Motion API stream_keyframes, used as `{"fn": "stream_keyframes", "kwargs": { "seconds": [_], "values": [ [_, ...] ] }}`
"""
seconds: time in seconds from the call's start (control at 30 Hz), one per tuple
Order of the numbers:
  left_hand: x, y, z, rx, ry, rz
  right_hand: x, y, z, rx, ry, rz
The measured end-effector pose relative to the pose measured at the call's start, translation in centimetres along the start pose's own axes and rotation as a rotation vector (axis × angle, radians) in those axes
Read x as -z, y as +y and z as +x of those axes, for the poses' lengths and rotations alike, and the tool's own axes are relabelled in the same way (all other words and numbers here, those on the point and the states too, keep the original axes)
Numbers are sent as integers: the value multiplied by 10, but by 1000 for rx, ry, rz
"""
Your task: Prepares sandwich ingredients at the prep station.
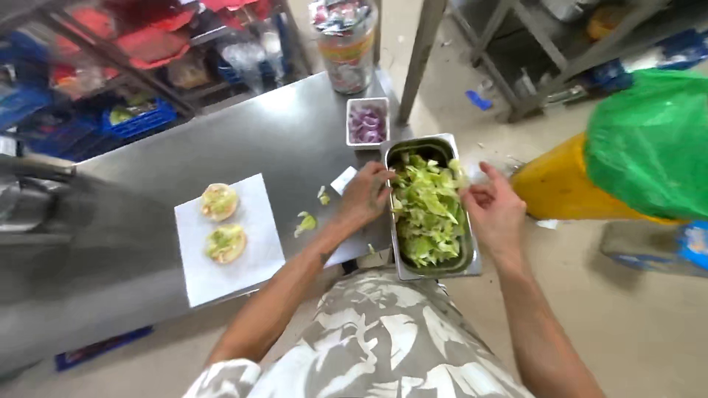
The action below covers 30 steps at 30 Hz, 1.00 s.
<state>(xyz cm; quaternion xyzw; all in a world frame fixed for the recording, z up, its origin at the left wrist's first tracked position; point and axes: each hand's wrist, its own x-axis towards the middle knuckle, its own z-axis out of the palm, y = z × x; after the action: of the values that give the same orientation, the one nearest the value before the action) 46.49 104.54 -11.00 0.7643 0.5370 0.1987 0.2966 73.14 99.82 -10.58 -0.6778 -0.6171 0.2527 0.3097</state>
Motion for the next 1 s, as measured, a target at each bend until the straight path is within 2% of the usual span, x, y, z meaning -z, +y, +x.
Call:
{"fn": "stream_keyframes", "kwargs": {
  "seconds": [0.07,0.13,0.2,0.3,0.47,0.63,0.73,0.83,0.87,0.93,1.0],
  "values": [
    [36,-32,-28,172,-4,83,5,9,-2,29,67,73],
    [53,-78,-58,423,-142,205,5,15,-4,18,77,131],
    [36,-126,-89,567,-225,254,3,16,-9,13,54,165],
    [4,-154,-113,545,-123,230,1,17,-15,20,27,208],
    [6,-134,-72,388,75,132,3,12,-14,31,33,261],
    [-8,-143,-37,431,-76,215,10,-1,-10,22,48,340],
    [-9,-141,-49,367,-73,215,20,3,-20,21,83,377],
    [-15,-104,-73,285,-44,78,29,11,-34,20,122,380],
    [-23,-84,-85,254,-90,30,31,15,-40,13,129,378],
    [-45,-51,-100,210,-290,36,32,23,-46,-3,136,388],
    [-70,-42,-105,181,-461,160,30,27,-48,-21,128,410]
  ]
}}
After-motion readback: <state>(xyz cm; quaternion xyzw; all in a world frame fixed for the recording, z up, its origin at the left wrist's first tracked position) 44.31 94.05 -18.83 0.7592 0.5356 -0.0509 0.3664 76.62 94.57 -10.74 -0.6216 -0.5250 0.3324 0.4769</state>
